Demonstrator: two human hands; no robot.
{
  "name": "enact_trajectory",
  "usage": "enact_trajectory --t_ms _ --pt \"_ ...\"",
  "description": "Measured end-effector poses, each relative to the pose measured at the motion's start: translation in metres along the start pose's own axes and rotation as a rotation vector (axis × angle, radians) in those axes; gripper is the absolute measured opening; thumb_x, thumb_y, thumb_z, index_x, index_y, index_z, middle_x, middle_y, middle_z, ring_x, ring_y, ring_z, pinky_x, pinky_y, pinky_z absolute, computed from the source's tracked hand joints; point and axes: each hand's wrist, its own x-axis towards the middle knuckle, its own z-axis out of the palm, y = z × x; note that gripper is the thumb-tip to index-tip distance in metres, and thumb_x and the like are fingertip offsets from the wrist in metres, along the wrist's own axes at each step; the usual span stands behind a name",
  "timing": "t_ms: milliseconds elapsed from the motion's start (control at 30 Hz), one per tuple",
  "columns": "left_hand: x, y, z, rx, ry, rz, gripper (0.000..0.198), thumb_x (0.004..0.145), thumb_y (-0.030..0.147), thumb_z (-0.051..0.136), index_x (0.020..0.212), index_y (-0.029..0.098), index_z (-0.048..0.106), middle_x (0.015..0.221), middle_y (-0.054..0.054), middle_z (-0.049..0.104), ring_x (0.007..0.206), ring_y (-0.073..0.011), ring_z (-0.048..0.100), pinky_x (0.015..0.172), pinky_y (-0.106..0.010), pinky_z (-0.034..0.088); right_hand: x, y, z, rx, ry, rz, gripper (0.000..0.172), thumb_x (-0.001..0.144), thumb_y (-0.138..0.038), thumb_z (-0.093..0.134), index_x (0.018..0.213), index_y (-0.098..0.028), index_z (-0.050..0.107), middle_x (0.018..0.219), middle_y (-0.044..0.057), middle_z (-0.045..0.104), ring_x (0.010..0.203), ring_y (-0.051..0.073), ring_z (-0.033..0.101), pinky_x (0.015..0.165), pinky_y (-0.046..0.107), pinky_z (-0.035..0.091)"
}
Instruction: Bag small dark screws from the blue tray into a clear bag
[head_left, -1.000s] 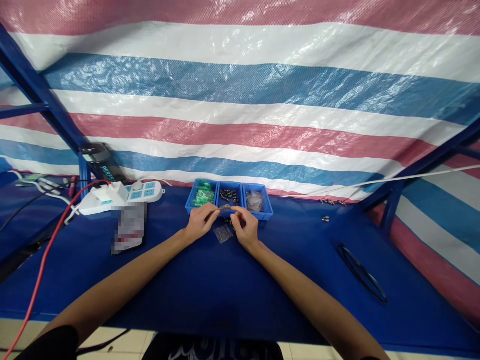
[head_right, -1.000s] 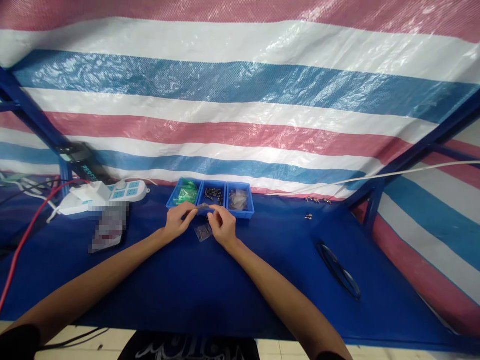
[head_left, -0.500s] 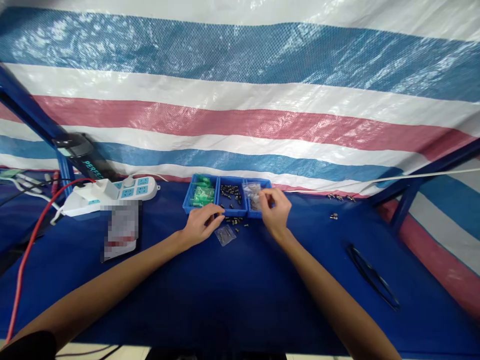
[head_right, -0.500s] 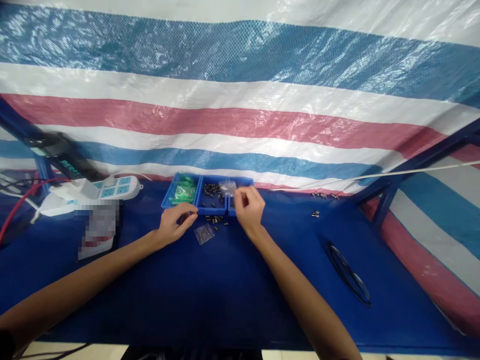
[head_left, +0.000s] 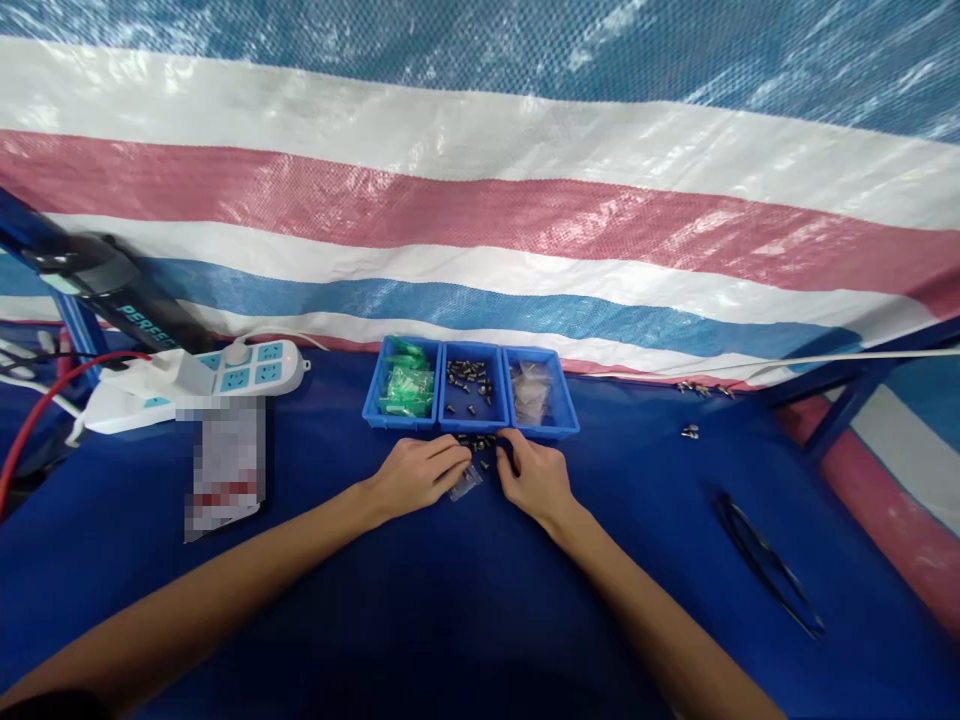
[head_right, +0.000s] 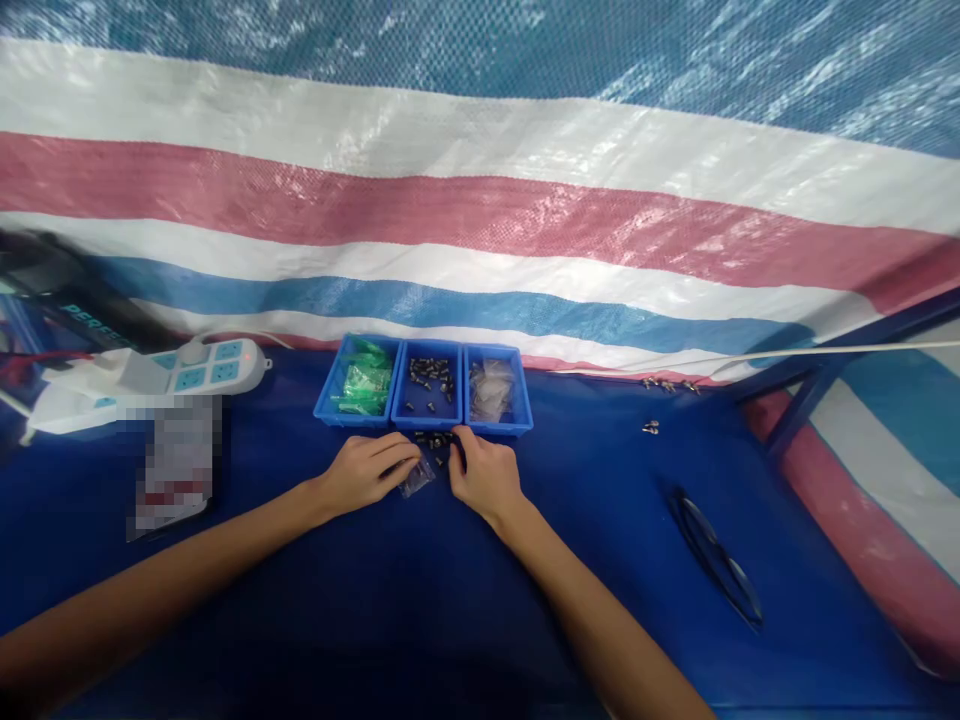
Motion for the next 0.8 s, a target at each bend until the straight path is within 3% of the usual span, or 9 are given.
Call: enact_trajectory --t_ms 200,333,533,633,800 --pt "-0.002 -0.001 0.004 0.163 -0.176 0.074 0.019 0.092 0.025 0.043 0.093 0.019 0.061 0.071 0.002 0.060 0.058 -0.0090 0.057 0.050 -0.023 0.036 0.003 0.005 -0.002 -0.081 -0.083 0.024 0.018 0.085 -0.024 0.046 0.087 -0.018 0.063 0.068 0.003 0.067 0.053 0.014 0.058 0.052 0.023 0.033" --pt "0.000 -0.001 0.006 0.214 -0.189 0.080 0.020 0.093 0.027 0.041 0.094 0.019 0.060 0.071 0.001 0.060 0.061 -0.0098 0.058 0.050 -0.023 0.035 0.002 0.004 -0.003 -0.072 -0.141 -0.020 0.016 0.086 -0.025 0.046 0.083 -0.018 0.060 0.071 0.003 0.066 0.055 0.014 0.058 0.051 0.024 0.031" --pt "0.001 -0.001 0.006 0.240 -0.234 0.092 0.019 0.093 0.026 0.041 0.094 0.019 0.059 0.072 0.001 0.061 0.063 -0.0107 0.060 0.051 -0.022 0.037 0.001 0.007 -0.001 0.055 -0.048 -0.023 0.012 0.083 -0.023 0.049 0.077 -0.017 0.057 0.064 0.001 0.061 0.050 0.010 0.051 0.050 0.022 0.033" --pt "-0.001 -0.001 0.006 0.219 -0.160 0.069 0.018 0.093 0.027 0.043 0.097 0.020 0.059 0.075 0.001 0.064 0.063 -0.0100 0.061 0.052 -0.020 0.039 0.000 0.004 -0.004 0.212 0.107 -0.053 0.010 0.082 -0.021 0.051 0.074 -0.017 0.056 0.059 -0.001 0.057 0.047 0.008 0.048 0.051 0.020 0.037" --pt "0.001 0.004 -0.004 0.101 0.076 -0.010 0.015 0.091 0.023 0.047 0.097 0.018 0.060 0.078 0.001 0.066 0.062 -0.0066 0.061 0.053 -0.017 0.040 -0.002 -0.014 -0.017 0.444 0.289 -0.122 0.007 0.081 -0.018 0.051 0.078 -0.018 0.058 0.059 -0.002 0.055 0.045 0.008 0.046 0.050 0.021 0.040"
